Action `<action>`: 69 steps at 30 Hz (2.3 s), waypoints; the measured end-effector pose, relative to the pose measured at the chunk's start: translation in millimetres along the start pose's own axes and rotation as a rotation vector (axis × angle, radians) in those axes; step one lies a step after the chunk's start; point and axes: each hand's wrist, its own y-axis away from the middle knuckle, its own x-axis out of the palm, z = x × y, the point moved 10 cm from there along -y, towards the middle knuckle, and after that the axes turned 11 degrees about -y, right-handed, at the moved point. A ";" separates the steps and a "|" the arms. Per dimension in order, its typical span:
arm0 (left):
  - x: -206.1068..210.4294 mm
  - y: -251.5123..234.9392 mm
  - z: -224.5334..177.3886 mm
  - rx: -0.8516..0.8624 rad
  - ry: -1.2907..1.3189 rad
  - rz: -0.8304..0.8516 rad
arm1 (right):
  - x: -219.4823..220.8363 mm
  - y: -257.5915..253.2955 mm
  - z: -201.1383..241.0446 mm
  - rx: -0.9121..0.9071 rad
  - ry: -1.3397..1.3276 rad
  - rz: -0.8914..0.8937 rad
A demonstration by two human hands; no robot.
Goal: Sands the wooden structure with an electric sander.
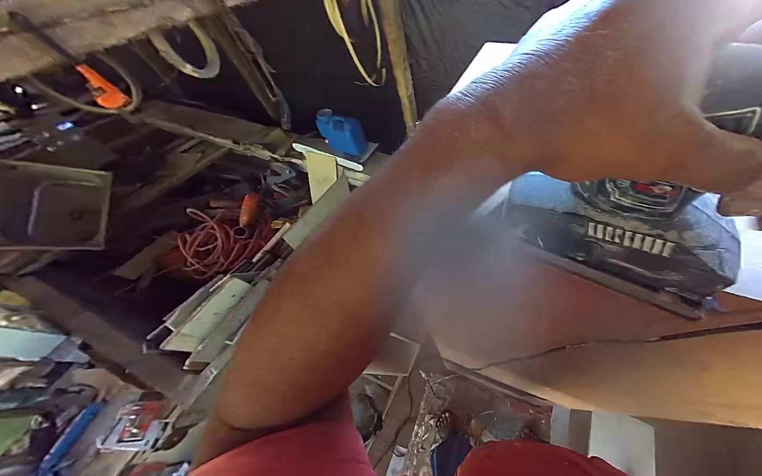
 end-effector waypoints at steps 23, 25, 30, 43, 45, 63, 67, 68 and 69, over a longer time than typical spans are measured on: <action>150.9 299.5 207.4 -1.245 0.572 -1.005 | 69.3 -111.9 96.8 0.025 -0.410 -0.320; 149.4 301.1 206.0 -1.273 0.525 -1.042 | 70.0 -105.9 97.8 -0.010 -0.422 -0.379; 147.4 302.1 202.8 -1.285 0.415 -1.118 | 73.1 -66.8 81.0 -0.065 -0.508 -0.425; 145.7 303.0 201.5 -1.283 0.345 -1.095 | 83.5 -113.2 100.9 -0.160 -0.558 -0.377; 146.1 302.7 200.8 -1.279 0.335 -1.097 | 88.2 -125.3 108.2 -0.158 -0.563 -0.372; 147.2 304.3 200.5 -1.327 0.328 -1.090 | 90.0 -85.8 105.9 -0.142 -0.538 -0.325; 131.2 296.0 187.7 -1.217 0.328 -1.215 | 87.4 -51.7 96.7 -0.155 -0.474 -0.343; 122.1 290.8 182.2 -1.143 0.346 -1.246 | 85.4 -44.8 93.2 -0.155 -0.468 -0.343; 113.8 285.7 178.1 -1.084 0.370 -1.269 | 82.9 -39.0 89.3 -0.150 -0.466 -0.343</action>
